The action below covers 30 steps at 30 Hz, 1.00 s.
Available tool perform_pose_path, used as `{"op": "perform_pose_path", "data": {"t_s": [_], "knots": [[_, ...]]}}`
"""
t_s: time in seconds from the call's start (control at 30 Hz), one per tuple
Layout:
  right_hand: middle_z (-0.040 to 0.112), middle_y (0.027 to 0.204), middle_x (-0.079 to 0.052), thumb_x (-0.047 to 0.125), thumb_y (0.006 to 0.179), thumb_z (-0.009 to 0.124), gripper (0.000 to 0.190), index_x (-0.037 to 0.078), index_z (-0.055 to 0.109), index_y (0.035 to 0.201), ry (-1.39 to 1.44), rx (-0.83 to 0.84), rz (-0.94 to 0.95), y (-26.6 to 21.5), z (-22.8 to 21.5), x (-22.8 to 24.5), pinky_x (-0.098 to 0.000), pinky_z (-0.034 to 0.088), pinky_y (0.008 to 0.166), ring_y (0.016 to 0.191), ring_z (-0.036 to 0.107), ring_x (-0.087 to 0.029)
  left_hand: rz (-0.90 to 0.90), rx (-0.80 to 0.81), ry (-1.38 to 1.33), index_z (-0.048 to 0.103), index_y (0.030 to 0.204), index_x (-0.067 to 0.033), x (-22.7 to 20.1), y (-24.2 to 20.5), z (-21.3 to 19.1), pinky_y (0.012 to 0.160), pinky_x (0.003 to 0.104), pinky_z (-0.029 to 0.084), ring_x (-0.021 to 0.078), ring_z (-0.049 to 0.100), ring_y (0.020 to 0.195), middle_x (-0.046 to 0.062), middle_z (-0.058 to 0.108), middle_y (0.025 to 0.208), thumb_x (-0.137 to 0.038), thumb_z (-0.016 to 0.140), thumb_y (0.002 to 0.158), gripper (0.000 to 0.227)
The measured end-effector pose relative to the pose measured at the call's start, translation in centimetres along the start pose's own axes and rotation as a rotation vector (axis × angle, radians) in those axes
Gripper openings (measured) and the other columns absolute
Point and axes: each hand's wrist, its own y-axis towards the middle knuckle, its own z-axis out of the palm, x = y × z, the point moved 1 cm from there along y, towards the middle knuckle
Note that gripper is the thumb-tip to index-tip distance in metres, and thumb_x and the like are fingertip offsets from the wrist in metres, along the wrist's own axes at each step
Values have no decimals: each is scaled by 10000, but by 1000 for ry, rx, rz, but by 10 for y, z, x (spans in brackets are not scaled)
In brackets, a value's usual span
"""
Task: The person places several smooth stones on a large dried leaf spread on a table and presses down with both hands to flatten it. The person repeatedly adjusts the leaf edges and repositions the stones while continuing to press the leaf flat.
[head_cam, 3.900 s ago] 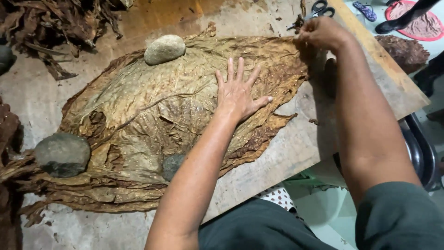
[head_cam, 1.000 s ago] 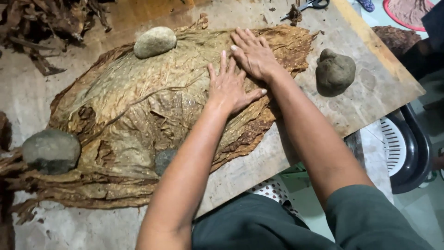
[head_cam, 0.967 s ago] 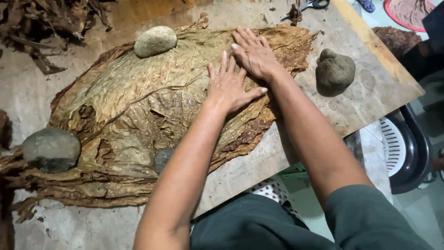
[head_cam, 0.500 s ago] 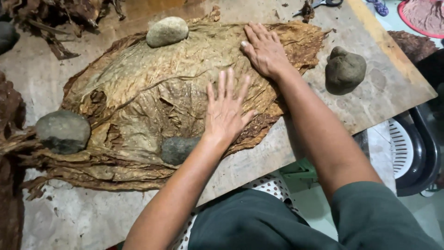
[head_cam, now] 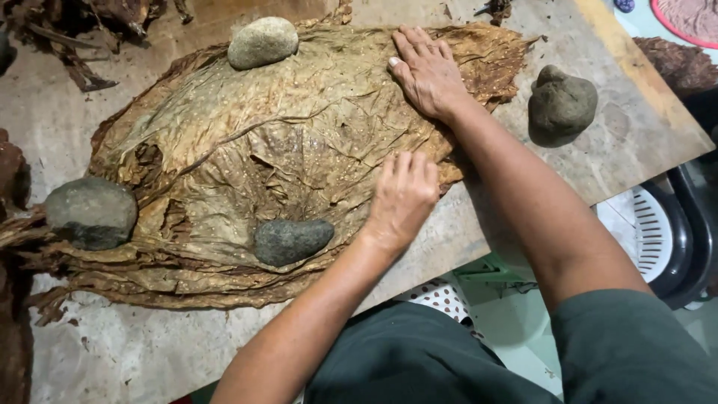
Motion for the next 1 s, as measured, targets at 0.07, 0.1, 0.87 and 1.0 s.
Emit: {"op": "perform_pose_path", "data": {"t_s": [0.07,0.1,0.87,1.0], "knots": [[87,1636,-95,565,942,14,765,131,132,1561,8,0,-2,-2,-2,2,-477,12,1189,1508,65,-269,0,-34,-4,678,1006,-38,-10,-1,-8,906,389,597,294,668,1010,194,659,1123,-57,698,904,106],[81,1636,-97,572,937,8,772,130,126,1560,11,-1,-3,-3,-3,3,-478,4,1190,1508,55,-268,0,-73,-10,687,957,-28,-15,-1,-12,982,444,585,354,675,1109,261,643,1237,-35,718,901,65],[606,1100,-246,431,851,425,563,-9,560,1175,1951,-724,318,5,-11,-85,-398,626,820,996,669,-352,-105,180,-246,345,1494,-22,-43,-34,3,1148,583,308,490,334,1414,361,306,1508,-491,480,970,716],[589,918,-271,297,885,499,432,-105,575,1023,2244,-905,375,0,-41,-83,-423,552,707,781,601,-347,-120,103,-260,415,1462,-12,-42,-32,0,1139,593,321,498,352,1400,357,360,1483,-476,533,946,704]]}}
